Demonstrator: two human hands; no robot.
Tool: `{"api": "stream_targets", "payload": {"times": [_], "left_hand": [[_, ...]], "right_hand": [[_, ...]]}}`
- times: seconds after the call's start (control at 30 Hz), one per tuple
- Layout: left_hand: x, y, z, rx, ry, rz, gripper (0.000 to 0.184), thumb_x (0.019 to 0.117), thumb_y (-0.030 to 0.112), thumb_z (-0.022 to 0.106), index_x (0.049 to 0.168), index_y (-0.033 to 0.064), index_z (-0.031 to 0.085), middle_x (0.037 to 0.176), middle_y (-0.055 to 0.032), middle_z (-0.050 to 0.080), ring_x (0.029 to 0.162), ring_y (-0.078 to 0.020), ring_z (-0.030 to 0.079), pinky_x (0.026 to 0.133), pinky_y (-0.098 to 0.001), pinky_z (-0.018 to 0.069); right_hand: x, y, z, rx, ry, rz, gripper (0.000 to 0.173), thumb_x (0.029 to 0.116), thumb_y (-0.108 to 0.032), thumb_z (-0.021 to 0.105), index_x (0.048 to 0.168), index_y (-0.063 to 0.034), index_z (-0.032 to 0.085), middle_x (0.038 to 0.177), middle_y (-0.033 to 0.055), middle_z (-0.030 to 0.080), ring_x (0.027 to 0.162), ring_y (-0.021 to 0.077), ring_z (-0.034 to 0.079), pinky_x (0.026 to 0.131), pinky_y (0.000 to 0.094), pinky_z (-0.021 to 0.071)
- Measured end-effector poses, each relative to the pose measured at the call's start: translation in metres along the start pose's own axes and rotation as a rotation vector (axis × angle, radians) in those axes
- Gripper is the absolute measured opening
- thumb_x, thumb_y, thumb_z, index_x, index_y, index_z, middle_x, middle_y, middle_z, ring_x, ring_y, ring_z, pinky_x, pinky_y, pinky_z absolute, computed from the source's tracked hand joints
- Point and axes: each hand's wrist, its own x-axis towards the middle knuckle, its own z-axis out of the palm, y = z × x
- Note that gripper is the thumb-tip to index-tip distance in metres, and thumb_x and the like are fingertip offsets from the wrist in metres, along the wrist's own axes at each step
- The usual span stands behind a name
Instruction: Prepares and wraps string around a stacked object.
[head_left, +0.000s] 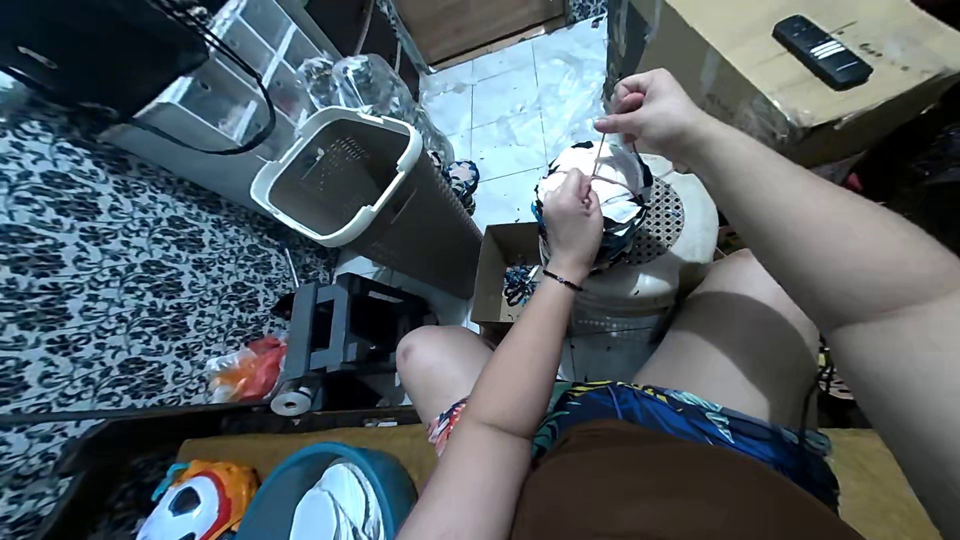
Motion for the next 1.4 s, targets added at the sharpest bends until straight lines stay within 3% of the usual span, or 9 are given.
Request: {"api": "stream_targets", "payload": {"times": [0.17, 0.37, 0.57, 0.63, 0.73, 1.13, 1.23, 1.3, 1.4], "left_hand": [[-0.015, -0.013, 0.003, -0.049, 0.084, 0.14, 0.028, 0.0806, -0.007, 0.062, 0.06, 0.0052, 0.047, 0.053, -0.0028, 0.042, 0.052, -0.0129, 0.044, 0.056, -0.0278, 0.0374], [-0.034, -0.021, -0.027, 0.065, -0.023, 0.166, 0.029, 0.0923, 0.001, 0.06, 0.067, 0.0063, 0.047, 0.061, -0.0065, 0.044, 0.057, -0.0185, 0.044, 0.055, -0.032, 0.0378], [-0.027, -0.013, -0.041, -0.147, -0.072, 0.174, 0.031, 0.1069, 0.021, 0.043, 0.086, 0.0029, 0.057, 0.114, -0.0166, 0.066, 0.116, -0.0274, 0.059, 0.11, -0.0482, 0.0375], [-0.025, -0.006, -0.042, -0.356, -0.118, 0.093, 0.043, 0.1105, 0.03, 0.034, 0.097, 0.0007, 0.062, 0.092, -0.0092, 0.067, 0.086, -0.0125, 0.065, 0.081, -0.0289, 0.0544], [-0.025, 0.001, -0.031, -0.695, -0.134, -0.086, 0.041, 0.1111, 0.037, 0.03, 0.079, 0.0147, 0.044, 0.058, 0.0016, 0.036, 0.045, -0.0074, 0.035, 0.042, -0.0212, 0.0312], [-0.051, 0.007, -0.022, -0.751, -0.039, -0.088, 0.037, 0.1094, 0.025, 0.037, 0.075, 0.0151, 0.044, 0.056, 0.0046, 0.032, 0.045, -0.0055, 0.032, 0.044, -0.0207, 0.0311], [-0.063, 0.01, -0.021, -0.813, 0.068, -0.179, 0.034, 0.1101, 0.028, 0.036, 0.079, 0.0189, 0.048, 0.059, 0.0082, 0.036, 0.051, -0.0016, 0.038, 0.052, -0.0184, 0.0375], [-0.077, 0.017, -0.024, -0.823, 0.148, -0.29, 0.034, 0.1104, 0.027, 0.033, 0.088, 0.0152, 0.055, 0.08, 0.0043, 0.055, 0.08, -0.0036, 0.058, 0.081, -0.0245, 0.0514], [-0.115, 0.02, -0.025, -0.862, 0.111, -0.691, 0.028, 0.1088, 0.022, 0.031, 0.108, 0.0106, 0.056, 0.1, 0.0062, 0.053, 0.076, 0.001, 0.051, 0.065, -0.0157, 0.0448]], "right_hand": [[0.017, 0.046, 0.014, -0.013, 0.16, 0.009, 0.032, 0.0939, -0.011, 0.07, 0.075, -0.0084, 0.045, 0.063, -0.0056, 0.039, 0.052, 0.003, 0.04, 0.055, 0.0219, 0.0412], [0.033, 0.058, 0.024, 0.009, 0.217, 0.064, 0.032, 0.0944, -0.013, 0.071, 0.074, -0.0077, 0.046, 0.065, -0.0044, 0.039, 0.055, 0.0048, 0.039, 0.058, 0.0244, 0.0404], [0.026, 0.026, 0.02, 0.794, 0.148, 0.321, 0.002, 0.1081, -0.009, 0.045, 0.109, -0.0082, 0.046, 0.097, 0.0054, 0.066, 0.082, 0.0176, 0.071, 0.085, 0.0401, 0.0616], [0.026, 0.019, 0.021, 0.838, 0.163, 0.363, 0.024, 0.1111, -0.028, 0.043, 0.09, -0.0168, 0.046, 0.064, -0.0042, 0.044, 0.056, 0.0106, 0.051, 0.07, 0.0358, 0.0582], [0.034, 0.014, 0.028, 0.841, 0.286, 0.431, 0.04, 0.1075, -0.039, 0.049, 0.074, -0.0202, 0.043, 0.049, -0.0083, 0.031, 0.039, 0.0042, 0.03, 0.04, 0.02, 0.0318], [0.07, 0.037, 0.05, 0.673, 0.636, 0.621, 0.01, 0.1023, -0.02, 0.057, 0.106, -0.0125, 0.052, 0.071, -0.0018, 0.04, 0.045, 0.0075, 0.033, 0.041, 0.0216, 0.0336], [0.068, 0.041, 0.056, 0.52, 0.487, 0.651, 0.009, 0.1009, -0.019, 0.058, 0.103, -0.0115, 0.054, 0.065, -0.0045, 0.037, 0.045, 0.0075, 0.034, 0.043, 0.0227, 0.0358], [0.066, 0.05, 0.056, 0.273, 0.302, 0.699, 0.018, 0.1014, -0.022, 0.061, 0.109, -0.0063, 0.062, 0.063, -0.0049, 0.042, 0.047, 0.0054, 0.037, 0.047, 0.0214, 0.0389], [0.068, 0.069, 0.047, -0.105, 0.051, 0.78, 0.027, 0.103, -0.029, 0.061, 0.115, -0.0049, 0.063, 0.079, -0.0005, 0.055, 0.065, 0.0081, 0.049, 0.064, 0.0266, 0.0466]]}}
